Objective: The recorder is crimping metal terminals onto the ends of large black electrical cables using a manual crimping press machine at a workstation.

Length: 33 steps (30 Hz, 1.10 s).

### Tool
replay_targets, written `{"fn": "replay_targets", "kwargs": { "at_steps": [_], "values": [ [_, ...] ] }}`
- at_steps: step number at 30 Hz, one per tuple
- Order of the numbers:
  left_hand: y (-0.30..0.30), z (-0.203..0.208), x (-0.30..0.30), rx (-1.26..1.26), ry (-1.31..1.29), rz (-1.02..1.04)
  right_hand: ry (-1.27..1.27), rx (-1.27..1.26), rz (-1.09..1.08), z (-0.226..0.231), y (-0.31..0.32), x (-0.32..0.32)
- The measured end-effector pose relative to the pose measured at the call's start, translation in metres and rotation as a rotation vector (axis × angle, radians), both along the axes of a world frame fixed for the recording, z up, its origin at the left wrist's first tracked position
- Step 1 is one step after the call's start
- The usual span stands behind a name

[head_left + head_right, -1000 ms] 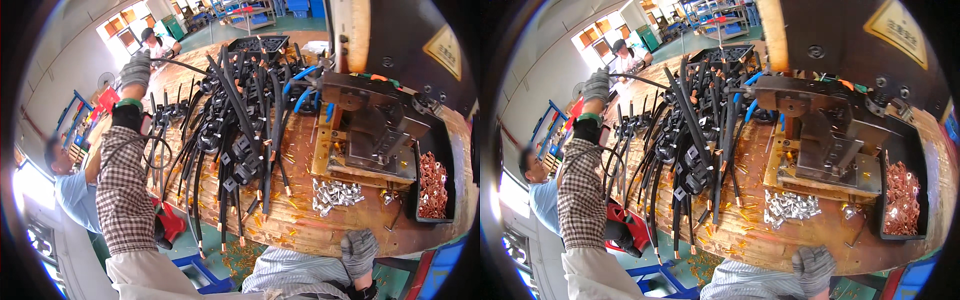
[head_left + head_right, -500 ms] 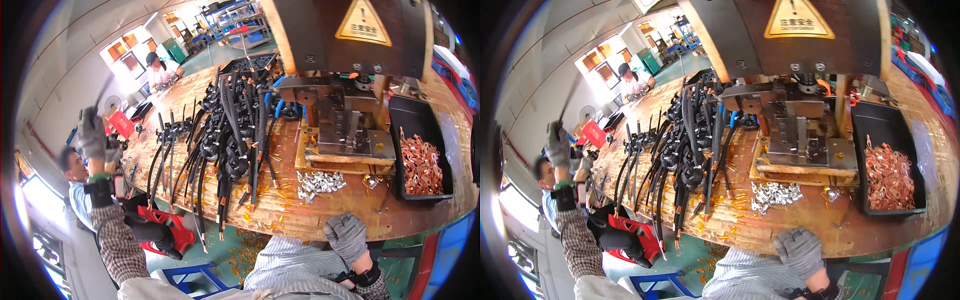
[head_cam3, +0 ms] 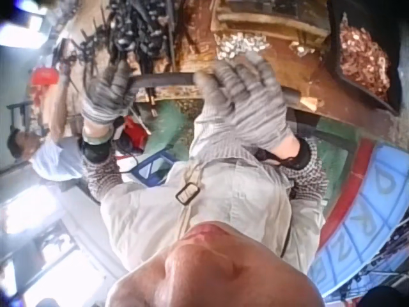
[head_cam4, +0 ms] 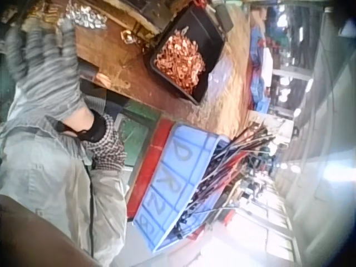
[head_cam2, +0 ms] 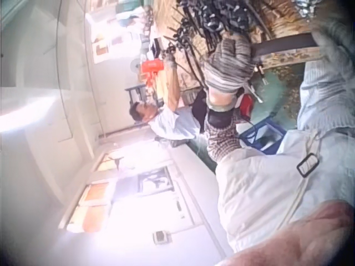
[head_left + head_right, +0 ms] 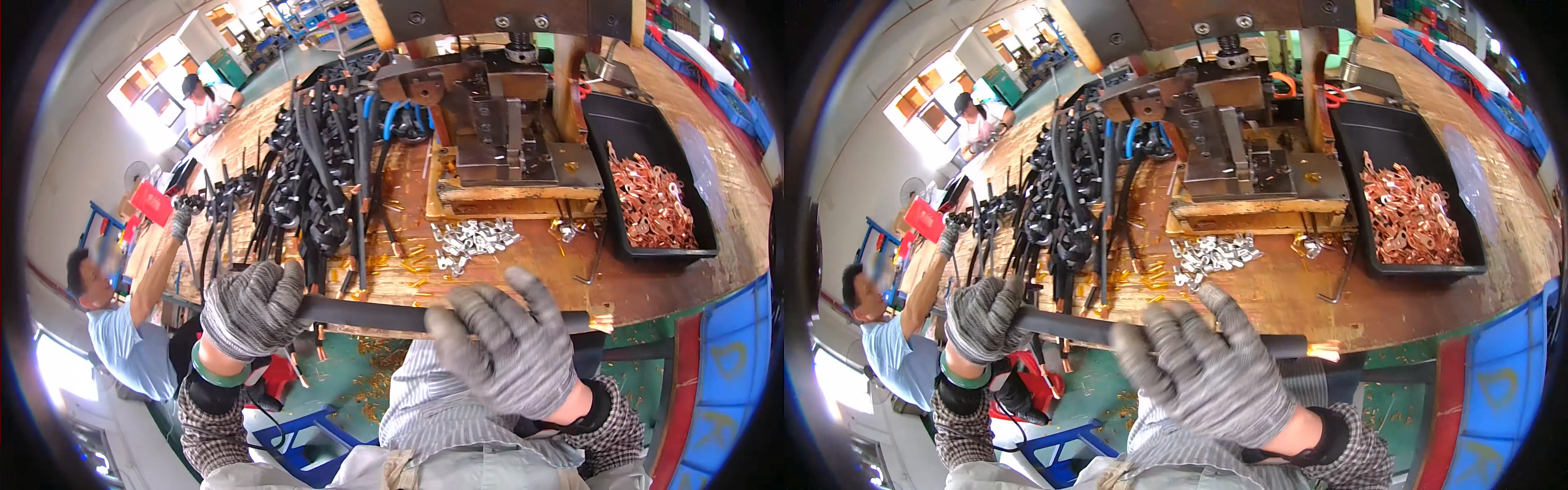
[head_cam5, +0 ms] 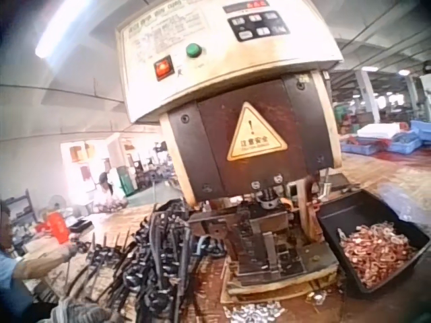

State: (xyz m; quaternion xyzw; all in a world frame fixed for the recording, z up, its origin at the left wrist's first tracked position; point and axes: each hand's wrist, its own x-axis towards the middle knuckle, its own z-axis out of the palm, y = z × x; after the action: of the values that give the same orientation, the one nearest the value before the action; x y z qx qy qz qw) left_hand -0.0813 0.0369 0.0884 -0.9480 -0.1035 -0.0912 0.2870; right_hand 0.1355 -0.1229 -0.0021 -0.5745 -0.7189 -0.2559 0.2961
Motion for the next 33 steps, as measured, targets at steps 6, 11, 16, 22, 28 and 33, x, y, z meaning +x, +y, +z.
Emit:
{"fn": "replay_targets", "kwargs": {
  "at_steps": [6,11,16,22,28,33],
  "values": [
    [0.034,-0.009,0.008,-0.047,0.148,0.008,0.093,-0.472,-0.099,-0.038,-0.013,0.015],
    [0.094,-0.036,-0.002,-0.166,0.303,0.125,0.098,-0.542,-0.107,-0.057,0.003,0.005],
    [0.12,-0.079,-0.007,-0.38,0.175,0.192,0.15,-0.528,-0.032,-0.075,0.018,0.002],
    [0.018,-0.083,0.064,-0.562,-0.22,0.063,0.178,-0.566,-0.066,-0.072,0.016,0.012],
    [-0.016,-0.139,0.12,-0.938,-0.201,-0.086,0.284,-0.519,-0.077,-0.081,0.019,0.026],
    [-0.008,-0.143,0.125,-0.845,-0.142,-0.139,0.128,-0.412,-0.077,-0.085,0.01,0.042]
  ]
}}
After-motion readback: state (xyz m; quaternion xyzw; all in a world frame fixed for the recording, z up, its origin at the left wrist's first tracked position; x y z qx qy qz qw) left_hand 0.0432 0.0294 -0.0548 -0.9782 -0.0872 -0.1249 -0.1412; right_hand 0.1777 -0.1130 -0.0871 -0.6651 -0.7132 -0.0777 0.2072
